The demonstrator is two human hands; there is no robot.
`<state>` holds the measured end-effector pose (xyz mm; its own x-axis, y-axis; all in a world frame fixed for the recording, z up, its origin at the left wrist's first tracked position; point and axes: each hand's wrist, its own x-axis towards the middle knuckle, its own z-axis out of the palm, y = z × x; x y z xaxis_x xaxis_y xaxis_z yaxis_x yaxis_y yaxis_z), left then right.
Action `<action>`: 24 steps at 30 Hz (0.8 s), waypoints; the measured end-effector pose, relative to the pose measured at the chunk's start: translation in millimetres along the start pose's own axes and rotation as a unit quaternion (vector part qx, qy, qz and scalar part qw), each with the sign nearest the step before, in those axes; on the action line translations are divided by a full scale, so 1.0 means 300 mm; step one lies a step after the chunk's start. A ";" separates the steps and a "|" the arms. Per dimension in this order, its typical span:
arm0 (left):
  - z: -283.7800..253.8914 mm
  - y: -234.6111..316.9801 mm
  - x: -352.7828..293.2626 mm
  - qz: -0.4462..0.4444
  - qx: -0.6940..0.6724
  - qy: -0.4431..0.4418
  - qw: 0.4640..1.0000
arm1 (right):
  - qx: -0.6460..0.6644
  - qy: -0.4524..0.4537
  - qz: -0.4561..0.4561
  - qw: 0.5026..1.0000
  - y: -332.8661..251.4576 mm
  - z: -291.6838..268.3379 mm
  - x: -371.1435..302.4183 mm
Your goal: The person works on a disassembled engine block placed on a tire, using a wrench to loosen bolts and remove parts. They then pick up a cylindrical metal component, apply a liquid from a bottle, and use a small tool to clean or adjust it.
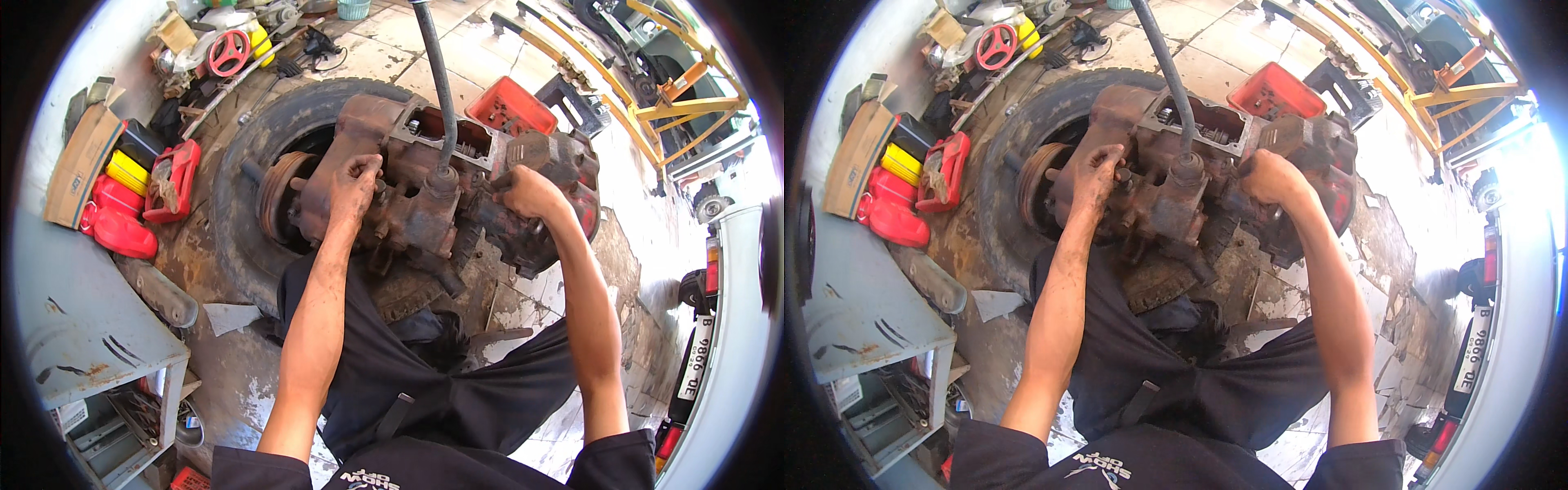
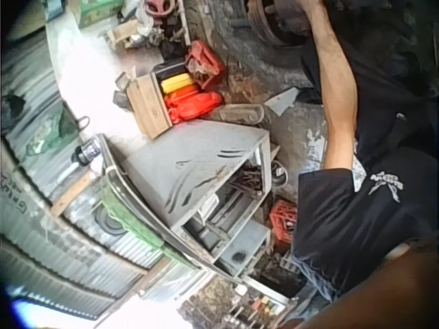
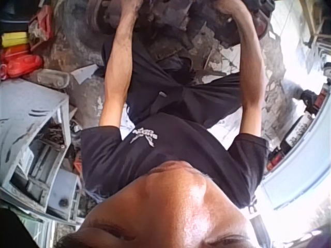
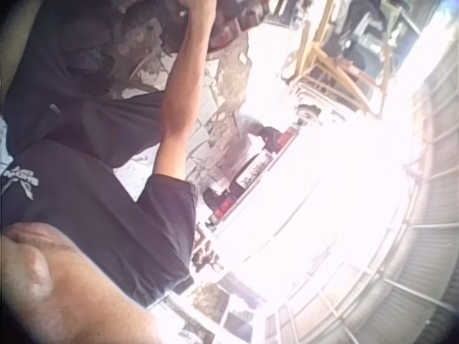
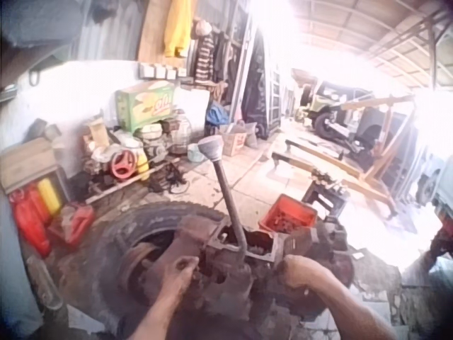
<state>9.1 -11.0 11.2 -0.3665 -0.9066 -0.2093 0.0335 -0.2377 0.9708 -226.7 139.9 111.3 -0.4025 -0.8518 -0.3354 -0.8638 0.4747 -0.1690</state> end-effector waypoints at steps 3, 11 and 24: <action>-0.002 -0.004 -0.007 0.011 0.007 -0.004 1.000 | -0.100 -0.048 -0.019 0.994 -0.086 -0.022 0.013; 0.019 0.007 -0.019 0.009 0.010 -0.007 1.000 | -0.089 0.145 0.104 0.980 -0.246 0.395 -0.137; 0.025 0.003 -0.023 0.008 -0.024 -0.015 1.000 | 0.053 0.180 0.051 0.981 -0.132 0.167 -0.261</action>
<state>4.6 -2.3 14.4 -0.3934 -0.8996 -0.1898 0.0836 -0.2406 0.9670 -145.6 198.8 97.8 -0.5831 -0.8123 -0.0101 -0.7845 0.5663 -0.2527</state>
